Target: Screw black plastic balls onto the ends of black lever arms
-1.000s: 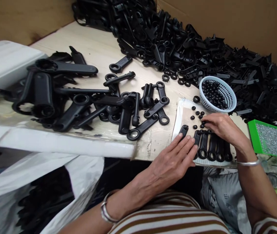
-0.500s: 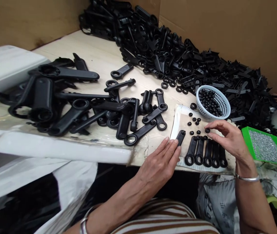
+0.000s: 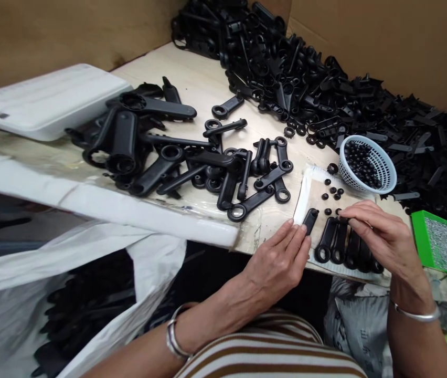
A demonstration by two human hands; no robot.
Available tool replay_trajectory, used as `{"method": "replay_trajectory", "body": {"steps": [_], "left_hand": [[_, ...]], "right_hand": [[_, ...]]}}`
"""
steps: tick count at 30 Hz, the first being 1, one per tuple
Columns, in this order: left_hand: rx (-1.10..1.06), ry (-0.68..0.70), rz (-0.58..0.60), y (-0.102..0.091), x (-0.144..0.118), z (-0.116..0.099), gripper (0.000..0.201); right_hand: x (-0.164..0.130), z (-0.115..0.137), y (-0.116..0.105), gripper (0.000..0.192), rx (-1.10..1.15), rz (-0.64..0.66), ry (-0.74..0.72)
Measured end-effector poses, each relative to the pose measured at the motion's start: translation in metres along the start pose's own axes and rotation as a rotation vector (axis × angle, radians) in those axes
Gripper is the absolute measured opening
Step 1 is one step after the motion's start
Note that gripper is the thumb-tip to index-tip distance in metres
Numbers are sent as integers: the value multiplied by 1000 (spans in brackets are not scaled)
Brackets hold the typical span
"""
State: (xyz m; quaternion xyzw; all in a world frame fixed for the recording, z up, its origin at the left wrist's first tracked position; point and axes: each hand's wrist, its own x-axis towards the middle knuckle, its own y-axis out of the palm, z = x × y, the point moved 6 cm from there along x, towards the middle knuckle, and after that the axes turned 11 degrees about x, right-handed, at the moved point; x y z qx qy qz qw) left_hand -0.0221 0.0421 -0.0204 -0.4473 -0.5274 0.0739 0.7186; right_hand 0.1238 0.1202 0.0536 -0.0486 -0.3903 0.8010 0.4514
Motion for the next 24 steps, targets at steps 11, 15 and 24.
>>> {"method": "replay_trajectory", "body": {"steps": [11, 15, 24], "left_hand": [[17, 13, 15, 3, 1, -5, 20], [19, 21, 11, 4, 1, -6, 20], [11, 25, 2, 3, 6, -7, 18]], "right_hand": [[18, 8, 23, 24, -116, 66, -29], [15, -4, 15, 18, 36, 37, 141], [14, 6, 22, 21, -202, 73, 21]]}}
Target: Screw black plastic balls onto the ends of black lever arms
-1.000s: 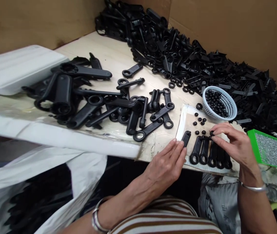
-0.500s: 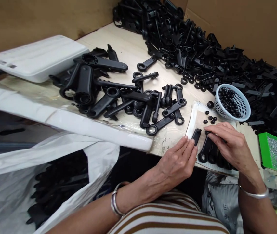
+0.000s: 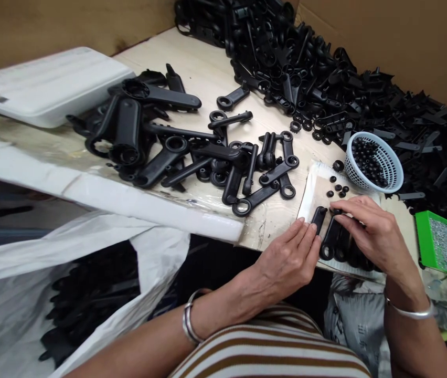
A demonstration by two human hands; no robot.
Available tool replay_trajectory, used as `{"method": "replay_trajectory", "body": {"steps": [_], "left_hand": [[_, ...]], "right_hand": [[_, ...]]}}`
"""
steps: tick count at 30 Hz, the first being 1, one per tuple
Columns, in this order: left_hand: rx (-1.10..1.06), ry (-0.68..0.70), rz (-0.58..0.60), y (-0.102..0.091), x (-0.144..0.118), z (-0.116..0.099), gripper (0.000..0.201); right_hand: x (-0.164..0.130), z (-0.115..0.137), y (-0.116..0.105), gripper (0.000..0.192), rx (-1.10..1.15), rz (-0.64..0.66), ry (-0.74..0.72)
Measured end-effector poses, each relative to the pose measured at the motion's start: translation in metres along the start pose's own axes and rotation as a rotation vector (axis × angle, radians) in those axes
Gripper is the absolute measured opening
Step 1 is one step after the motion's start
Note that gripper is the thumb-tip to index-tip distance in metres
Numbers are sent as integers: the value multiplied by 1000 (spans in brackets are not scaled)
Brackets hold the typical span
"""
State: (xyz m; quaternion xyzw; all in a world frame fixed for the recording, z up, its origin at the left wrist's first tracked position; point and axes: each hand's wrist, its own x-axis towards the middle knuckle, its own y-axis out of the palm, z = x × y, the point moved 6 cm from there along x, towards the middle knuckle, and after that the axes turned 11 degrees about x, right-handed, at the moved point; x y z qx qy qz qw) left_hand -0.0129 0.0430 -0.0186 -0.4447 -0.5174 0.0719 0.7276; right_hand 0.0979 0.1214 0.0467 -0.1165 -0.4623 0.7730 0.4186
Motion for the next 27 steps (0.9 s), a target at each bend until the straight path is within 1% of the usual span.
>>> {"method": "replay_trajectory", "body": {"steps": [2, 5, 9, 13, 19, 23, 27], "left_hand": [[-1, 8, 7, 0, 0, 0, 18], [-3, 16, 12, 0, 1, 0, 18], [-5, -3, -11, 0, 1, 1, 19], [-7, -8, -11, 0, 0, 1, 19], [-9, 11, 26, 2, -2, 0, 21], [-14, 12, 9, 0, -2, 0, 20], [-13, 16, 12, 0, -1, 0, 19]], "right_hand": [[1, 1, 4, 21, -123, 16, -57], [2, -3, 7, 21, -235, 26, -87], [2, -10, 10, 16, -246, 38, -99], [3, -13, 14, 13, -273, 64, -94], [6, -8, 20, 11, -359, 91, -137], [6, -4, 22, 12, -401, 100, -164], [6, -5, 25, 12, -425, 129, -149]]}}
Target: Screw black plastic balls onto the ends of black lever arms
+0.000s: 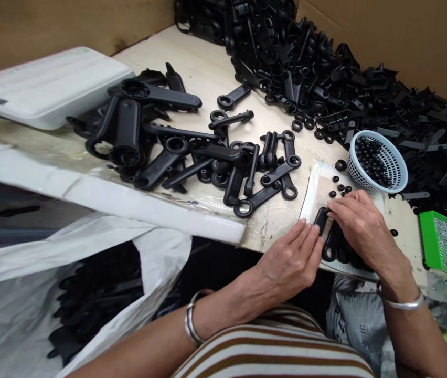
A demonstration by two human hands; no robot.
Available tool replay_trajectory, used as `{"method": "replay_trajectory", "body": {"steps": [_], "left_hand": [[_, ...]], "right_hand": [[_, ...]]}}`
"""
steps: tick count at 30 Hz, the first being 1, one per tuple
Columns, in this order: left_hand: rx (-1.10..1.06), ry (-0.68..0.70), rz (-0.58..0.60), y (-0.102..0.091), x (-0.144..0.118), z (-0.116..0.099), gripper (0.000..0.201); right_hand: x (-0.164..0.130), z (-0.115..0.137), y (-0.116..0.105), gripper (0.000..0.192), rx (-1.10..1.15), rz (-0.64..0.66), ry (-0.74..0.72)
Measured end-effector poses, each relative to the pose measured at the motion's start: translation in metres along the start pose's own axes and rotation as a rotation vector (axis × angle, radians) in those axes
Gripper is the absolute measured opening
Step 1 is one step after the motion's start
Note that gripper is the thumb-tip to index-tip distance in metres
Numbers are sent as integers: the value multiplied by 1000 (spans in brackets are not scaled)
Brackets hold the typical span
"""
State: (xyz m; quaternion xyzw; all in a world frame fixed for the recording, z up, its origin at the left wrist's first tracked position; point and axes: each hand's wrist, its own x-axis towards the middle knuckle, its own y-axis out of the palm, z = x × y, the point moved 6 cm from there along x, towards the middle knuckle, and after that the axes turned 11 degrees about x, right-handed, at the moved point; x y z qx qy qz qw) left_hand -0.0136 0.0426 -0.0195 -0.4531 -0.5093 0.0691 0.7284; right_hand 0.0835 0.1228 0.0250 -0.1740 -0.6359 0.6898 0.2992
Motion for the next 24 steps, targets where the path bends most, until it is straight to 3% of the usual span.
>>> {"method": "replay_trajectory", "body": {"steps": [9, 14, 24], "left_hand": [[-10, -7, 8, 0, -1, 0, 20], [-17, -3, 16, 2, -3, 0, 21], [-24, -1, 32, 1, -3, 1, 21]], "right_hand": [[3, -3, 1, 9, 44, 29, -4], [1, -6, -1, 7, 141, -27, -9], [0, -11, 2, 6, 226, -17, 61]]}}
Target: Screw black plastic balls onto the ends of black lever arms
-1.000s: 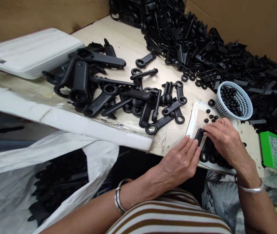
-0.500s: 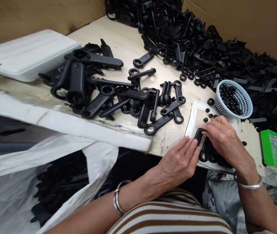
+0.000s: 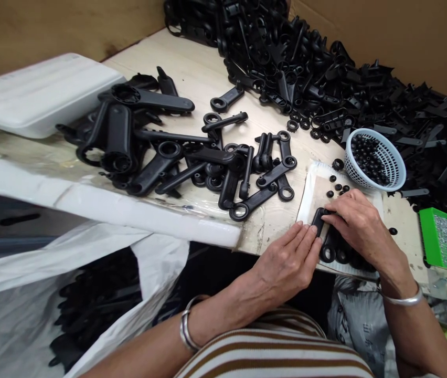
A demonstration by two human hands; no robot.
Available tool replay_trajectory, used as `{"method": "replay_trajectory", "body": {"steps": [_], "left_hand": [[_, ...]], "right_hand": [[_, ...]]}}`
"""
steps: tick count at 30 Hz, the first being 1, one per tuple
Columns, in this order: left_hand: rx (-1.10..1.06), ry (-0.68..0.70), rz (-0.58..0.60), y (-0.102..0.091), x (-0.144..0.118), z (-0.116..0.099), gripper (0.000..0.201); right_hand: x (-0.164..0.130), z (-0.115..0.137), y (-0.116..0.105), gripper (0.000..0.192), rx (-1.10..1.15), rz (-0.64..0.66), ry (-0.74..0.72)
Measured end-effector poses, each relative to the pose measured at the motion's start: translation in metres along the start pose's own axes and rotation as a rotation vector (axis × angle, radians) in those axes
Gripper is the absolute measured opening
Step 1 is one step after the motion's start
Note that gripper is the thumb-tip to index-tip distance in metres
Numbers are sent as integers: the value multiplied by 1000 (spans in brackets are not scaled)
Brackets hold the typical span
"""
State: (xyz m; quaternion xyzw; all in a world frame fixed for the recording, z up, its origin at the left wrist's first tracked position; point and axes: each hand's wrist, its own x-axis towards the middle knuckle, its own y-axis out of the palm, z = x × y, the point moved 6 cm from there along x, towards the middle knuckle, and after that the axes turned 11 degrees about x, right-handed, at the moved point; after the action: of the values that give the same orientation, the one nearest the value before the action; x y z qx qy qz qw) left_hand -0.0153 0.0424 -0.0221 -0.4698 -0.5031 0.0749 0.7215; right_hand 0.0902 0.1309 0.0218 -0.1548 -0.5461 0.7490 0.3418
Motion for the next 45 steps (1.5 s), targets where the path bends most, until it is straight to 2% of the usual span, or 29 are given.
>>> {"method": "replay_trajectory", "body": {"steps": [14, 20, 27, 32, 36, 40, 45], "left_hand": [[-7, -9, -12, -1, 1, 1, 20], [-18, -7, -9, 0, 0, 1, 20], [-2, 3, -1, 4, -3, 0, 23], [3, -2, -27, 1, -1, 1, 21], [11, -2, -24, 1, 0, 1, 21], [14, -9, -24, 1, 0, 1, 20], [-6, -26, -60, -1, 1, 1, 19]], "right_hand": [[-1, -2, 0, 7, 31, -29, 23], [-7, 8, -5, 12, 11, -93, -4], [-8, 16, -13, 15, 161, -136, 10], [-12, 11, -14, 17, 314, -169, 105], [-17, 7, -15, 14, 322, -182, 200], [-17, 11, -18, 10, 292, -187, 155], [-17, 13, -18, 15, 264, -183, 74]]}}
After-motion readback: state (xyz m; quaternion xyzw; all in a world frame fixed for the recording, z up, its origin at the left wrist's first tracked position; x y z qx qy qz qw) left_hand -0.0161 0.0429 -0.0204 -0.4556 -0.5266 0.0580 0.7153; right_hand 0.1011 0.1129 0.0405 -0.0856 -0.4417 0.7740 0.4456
